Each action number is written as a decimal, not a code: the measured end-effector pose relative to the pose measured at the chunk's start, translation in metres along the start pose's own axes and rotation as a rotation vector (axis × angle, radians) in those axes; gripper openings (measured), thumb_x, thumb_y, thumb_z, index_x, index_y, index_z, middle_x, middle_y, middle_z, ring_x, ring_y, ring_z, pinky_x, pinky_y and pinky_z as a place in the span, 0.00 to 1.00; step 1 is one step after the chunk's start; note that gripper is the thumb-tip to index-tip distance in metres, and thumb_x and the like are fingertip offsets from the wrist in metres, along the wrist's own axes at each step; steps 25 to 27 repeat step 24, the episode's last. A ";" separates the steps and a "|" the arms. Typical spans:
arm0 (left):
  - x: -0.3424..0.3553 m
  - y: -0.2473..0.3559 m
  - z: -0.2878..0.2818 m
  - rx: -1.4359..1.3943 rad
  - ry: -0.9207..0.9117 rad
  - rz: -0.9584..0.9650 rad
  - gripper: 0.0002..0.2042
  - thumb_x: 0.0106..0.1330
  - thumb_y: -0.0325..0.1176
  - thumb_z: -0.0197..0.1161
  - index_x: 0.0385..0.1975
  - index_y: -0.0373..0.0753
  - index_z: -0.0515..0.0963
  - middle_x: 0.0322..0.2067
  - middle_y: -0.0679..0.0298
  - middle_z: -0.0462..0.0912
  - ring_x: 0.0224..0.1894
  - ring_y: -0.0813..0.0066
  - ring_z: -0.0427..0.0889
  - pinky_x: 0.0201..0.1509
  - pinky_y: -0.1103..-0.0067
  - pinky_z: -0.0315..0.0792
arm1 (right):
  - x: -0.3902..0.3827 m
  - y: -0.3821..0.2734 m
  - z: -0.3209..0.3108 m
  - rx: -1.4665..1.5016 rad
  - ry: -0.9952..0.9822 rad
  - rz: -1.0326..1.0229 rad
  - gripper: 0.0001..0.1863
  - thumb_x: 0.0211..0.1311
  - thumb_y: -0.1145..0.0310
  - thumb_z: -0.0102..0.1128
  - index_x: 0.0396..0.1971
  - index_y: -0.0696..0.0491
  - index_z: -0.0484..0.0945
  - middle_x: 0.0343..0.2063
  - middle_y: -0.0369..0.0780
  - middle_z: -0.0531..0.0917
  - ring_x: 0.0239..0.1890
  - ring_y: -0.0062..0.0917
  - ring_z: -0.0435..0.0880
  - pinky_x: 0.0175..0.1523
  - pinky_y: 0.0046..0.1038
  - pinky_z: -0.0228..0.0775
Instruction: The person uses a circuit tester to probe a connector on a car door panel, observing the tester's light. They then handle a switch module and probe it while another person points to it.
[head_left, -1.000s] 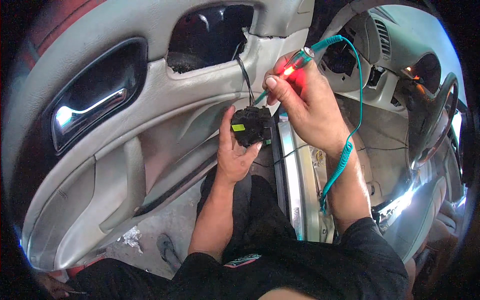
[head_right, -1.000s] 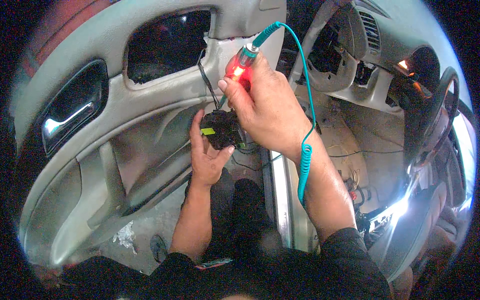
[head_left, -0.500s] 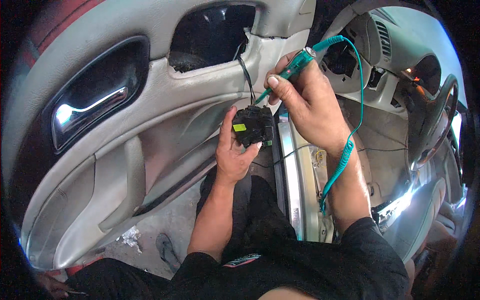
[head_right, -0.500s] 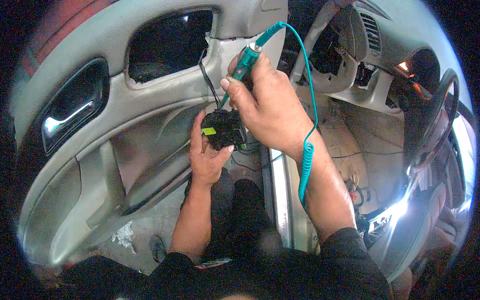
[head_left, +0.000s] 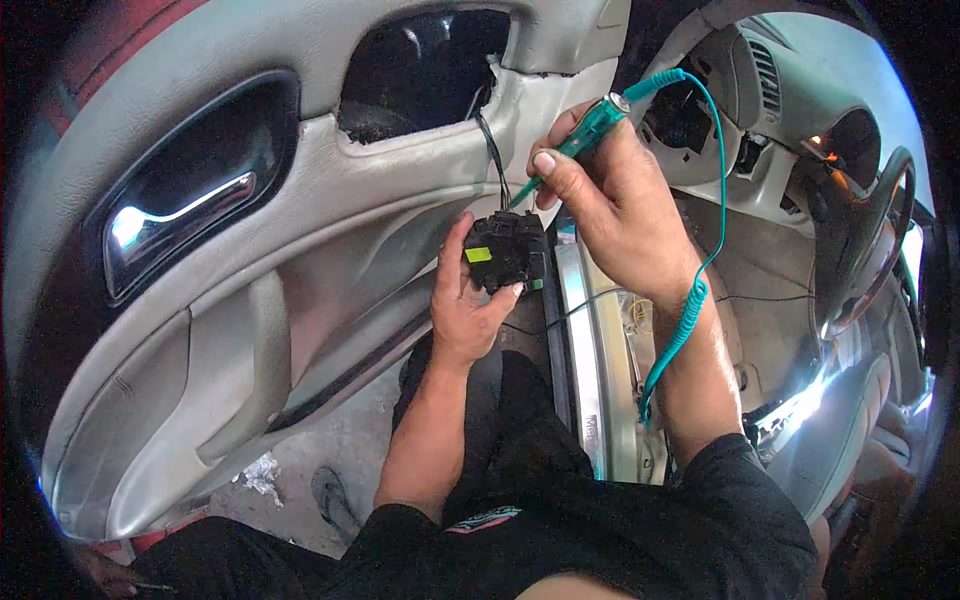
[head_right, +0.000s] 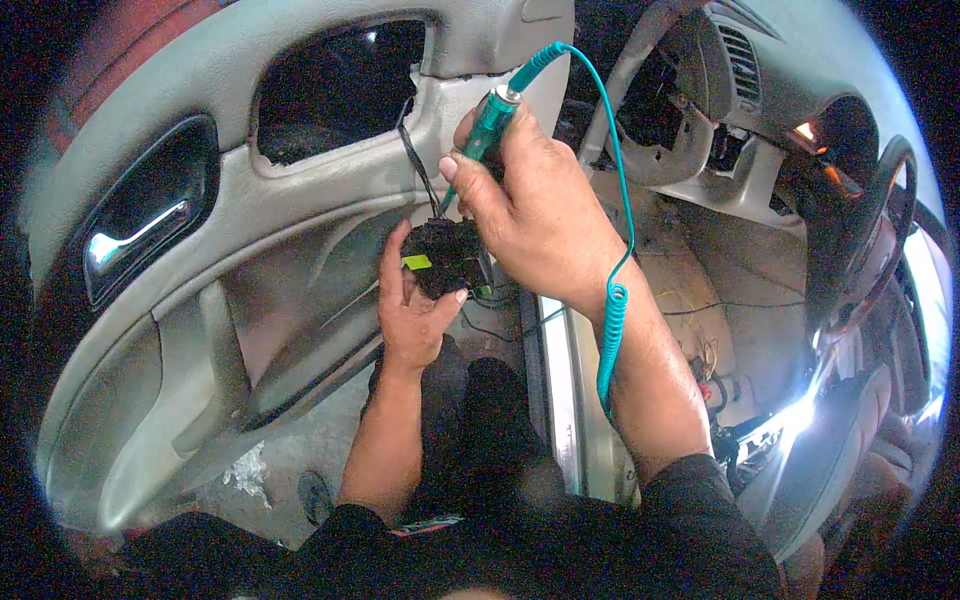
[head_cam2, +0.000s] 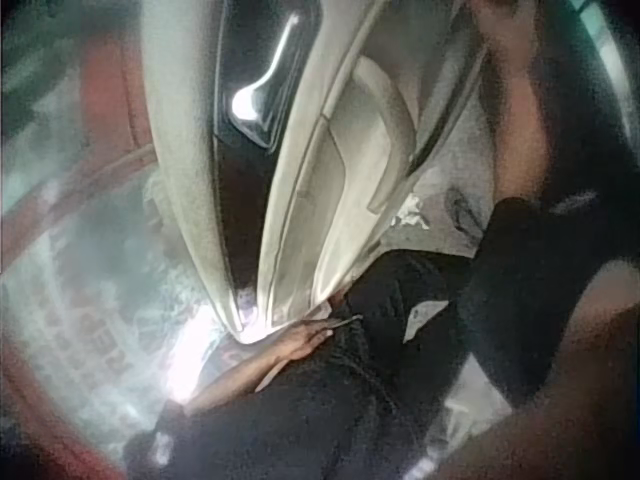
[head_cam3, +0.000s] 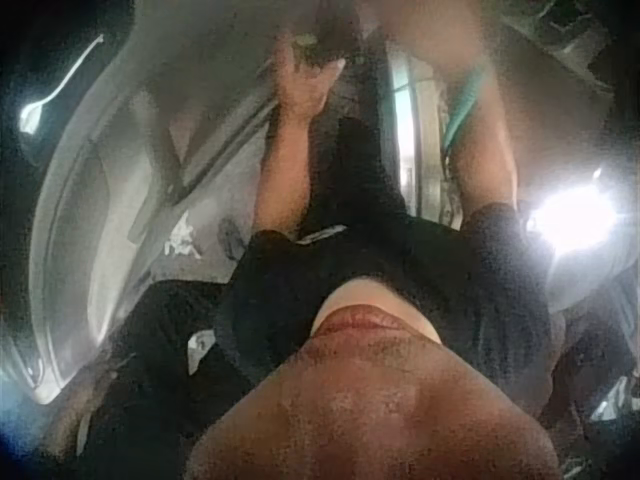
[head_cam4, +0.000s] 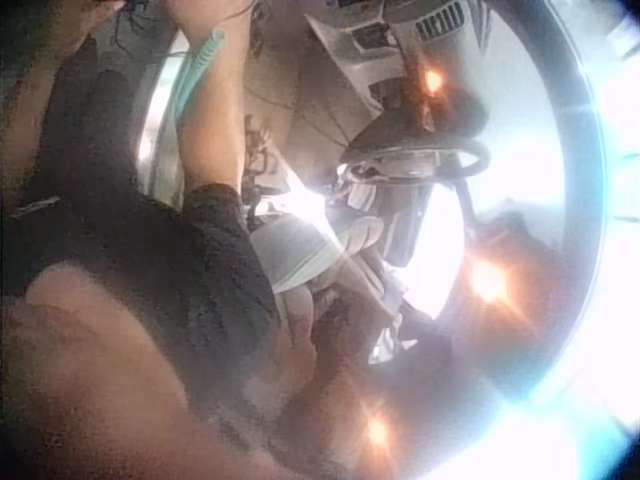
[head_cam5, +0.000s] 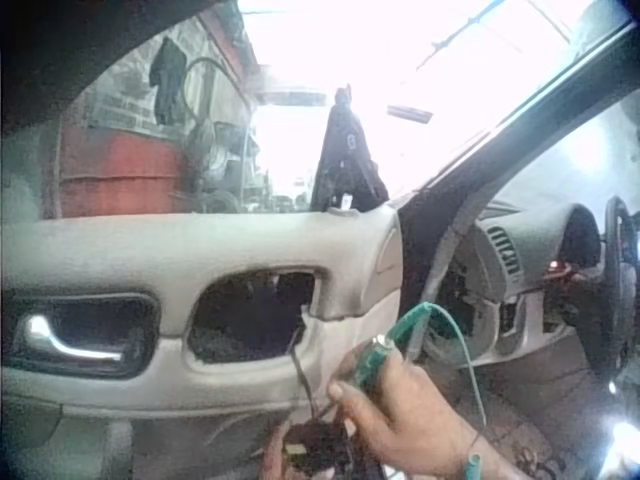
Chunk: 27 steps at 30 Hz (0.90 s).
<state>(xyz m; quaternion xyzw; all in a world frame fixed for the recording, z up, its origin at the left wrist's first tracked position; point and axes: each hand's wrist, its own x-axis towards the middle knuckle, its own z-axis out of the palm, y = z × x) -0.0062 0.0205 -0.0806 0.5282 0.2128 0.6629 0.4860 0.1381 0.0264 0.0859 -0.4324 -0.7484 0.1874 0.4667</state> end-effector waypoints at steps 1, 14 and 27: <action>0.000 0.000 -0.001 -0.002 -0.001 0.005 0.46 0.49 0.11 0.62 0.71 0.40 0.49 0.58 0.55 0.69 0.59 0.64 0.72 0.65 0.68 0.68 | 0.000 -0.001 -0.001 -0.015 -0.019 0.015 0.13 0.67 0.67 0.58 0.42 0.59 0.67 0.25 0.44 0.81 0.28 0.35 0.83 0.34 0.32 0.73; 0.000 0.005 0.001 0.029 0.007 0.000 0.45 0.50 0.12 0.62 0.70 0.38 0.49 0.57 0.55 0.69 0.58 0.64 0.74 0.64 0.69 0.69 | 0.000 -0.002 0.002 -0.013 0.002 0.006 0.13 0.66 0.66 0.58 0.41 0.58 0.68 0.24 0.47 0.81 0.29 0.41 0.84 0.34 0.37 0.74; 0.000 0.001 0.000 -0.011 -0.016 -0.016 0.45 0.51 0.13 0.63 0.71 0.42 0.49 0.61 0.55 0.66 0.60 0.63 0.71 0.66 0.68 0.67 | 0.001 -0.002 -0.001 -0.051 -0.027 0.033 0.14 0.66 0.65 0.58 0.42 0.58 0.68 0.25 0.47 0.82 0.30 0.39 0.85 0.36 0.37 0.74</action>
